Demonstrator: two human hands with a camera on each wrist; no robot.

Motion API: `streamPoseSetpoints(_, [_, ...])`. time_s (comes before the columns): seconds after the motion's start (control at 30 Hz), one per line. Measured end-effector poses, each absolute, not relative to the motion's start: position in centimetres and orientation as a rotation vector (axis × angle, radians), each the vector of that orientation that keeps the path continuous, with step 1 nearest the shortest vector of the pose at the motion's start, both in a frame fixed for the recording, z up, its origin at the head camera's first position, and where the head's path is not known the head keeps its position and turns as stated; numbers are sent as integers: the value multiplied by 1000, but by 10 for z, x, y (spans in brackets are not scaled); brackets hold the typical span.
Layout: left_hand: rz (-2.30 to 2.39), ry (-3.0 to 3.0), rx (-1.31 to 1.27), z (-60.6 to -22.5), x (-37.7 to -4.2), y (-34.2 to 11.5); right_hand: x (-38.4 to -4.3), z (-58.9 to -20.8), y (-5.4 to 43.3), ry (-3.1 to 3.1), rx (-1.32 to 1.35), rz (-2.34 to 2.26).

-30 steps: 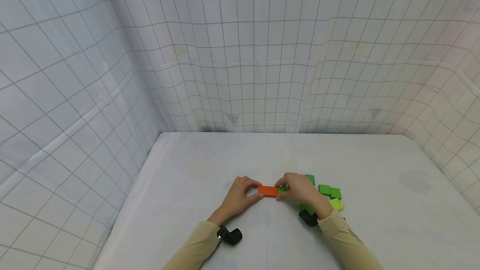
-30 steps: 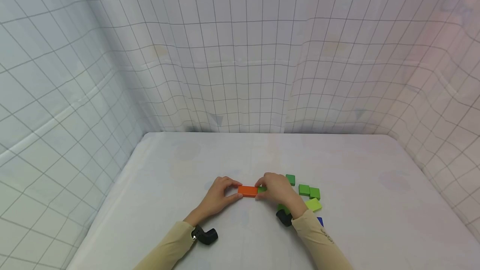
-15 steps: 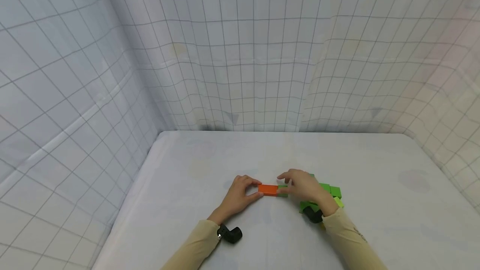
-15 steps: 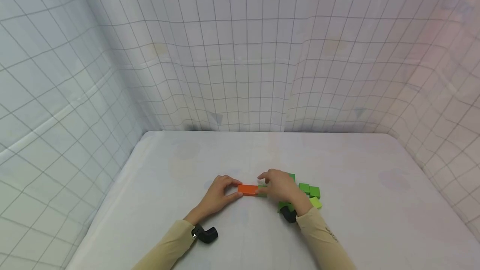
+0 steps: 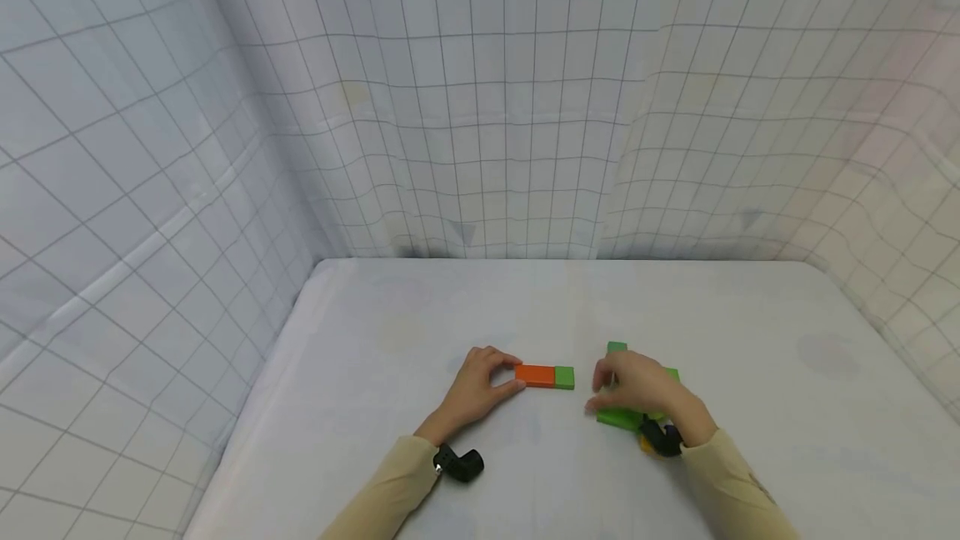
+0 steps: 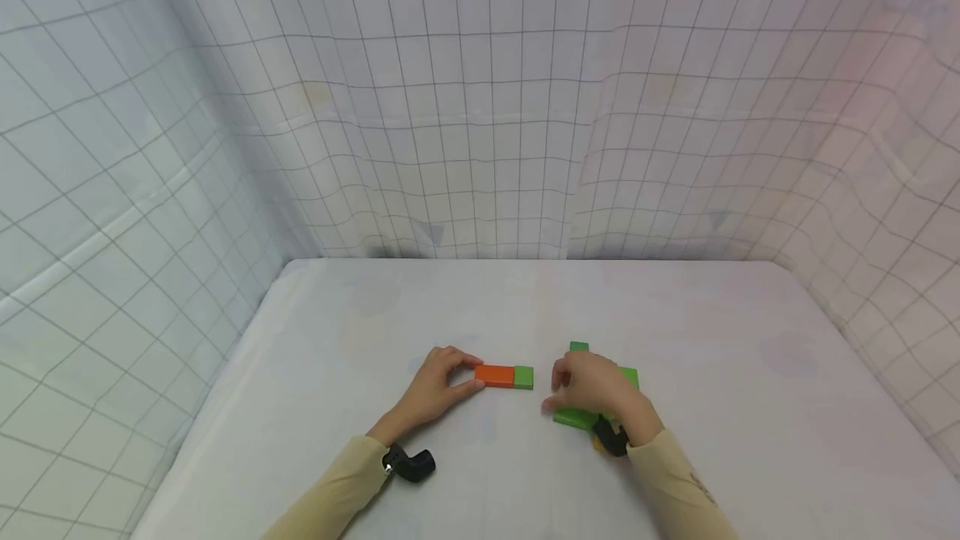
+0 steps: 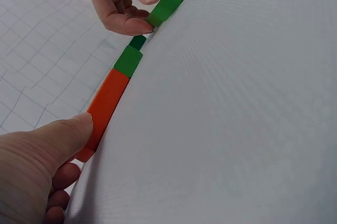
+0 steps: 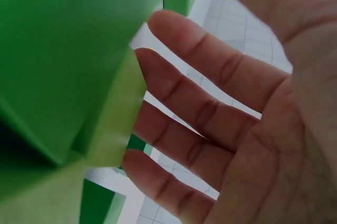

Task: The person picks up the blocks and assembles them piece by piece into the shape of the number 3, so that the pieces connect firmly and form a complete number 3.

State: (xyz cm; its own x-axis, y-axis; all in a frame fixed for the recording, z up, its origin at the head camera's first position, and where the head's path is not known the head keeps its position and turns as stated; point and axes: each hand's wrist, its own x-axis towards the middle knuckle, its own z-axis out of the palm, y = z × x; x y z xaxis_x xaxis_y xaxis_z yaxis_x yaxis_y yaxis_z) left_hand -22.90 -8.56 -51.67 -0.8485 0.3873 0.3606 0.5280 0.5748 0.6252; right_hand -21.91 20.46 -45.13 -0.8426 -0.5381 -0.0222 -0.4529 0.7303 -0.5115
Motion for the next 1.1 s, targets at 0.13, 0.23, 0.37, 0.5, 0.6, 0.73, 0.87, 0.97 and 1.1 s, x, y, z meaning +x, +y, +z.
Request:
streamPoseSetpoints(0.13, [-1132, -2619, -779, -516, -229, -86, -211, -453, 206, 2783, -908, -696])
streamPoseSetpoints(0.23, [-1141, -2638, -766, -515, -229, -86, -207, -454, 208, 2799, -960, -658])
streamPoseSetpoints(0.37, [-1141, -2643, -762, -516, -230, -85, -205, -453, 212, 2796, -994, -635])
streamPoseSetpoints(0.5, [-1132, -2645, -764, -518, -231, -85, -205, -452, 216, 2788, -980, -635])
streamPoseSetpoints(0.6, [-1128, -2653, -761, -518, -230, -85, -205, -452, 219, 2773, -949, -647])
streamPoseSetpoints(0.73, [-1124, -2657, -760, -517, -229, -85, -206, -451, 224, 2737, -894, -706])
streamPoseSetpoints(0.87, [-1124, -2664, -756, -517, -229, -84, -211, -445, 229, 2748, -825, -822])
streamPoseSetpoints(0.97, [-1125, -2658, -761, -517, -229, -84, -217, -442, 233, 2825, -771, -850])
streamPoseSetpoints(1.1, [-1131, -2637, -763, -517, -229, -85, -227, -439, 237, 2912, -669, -773])
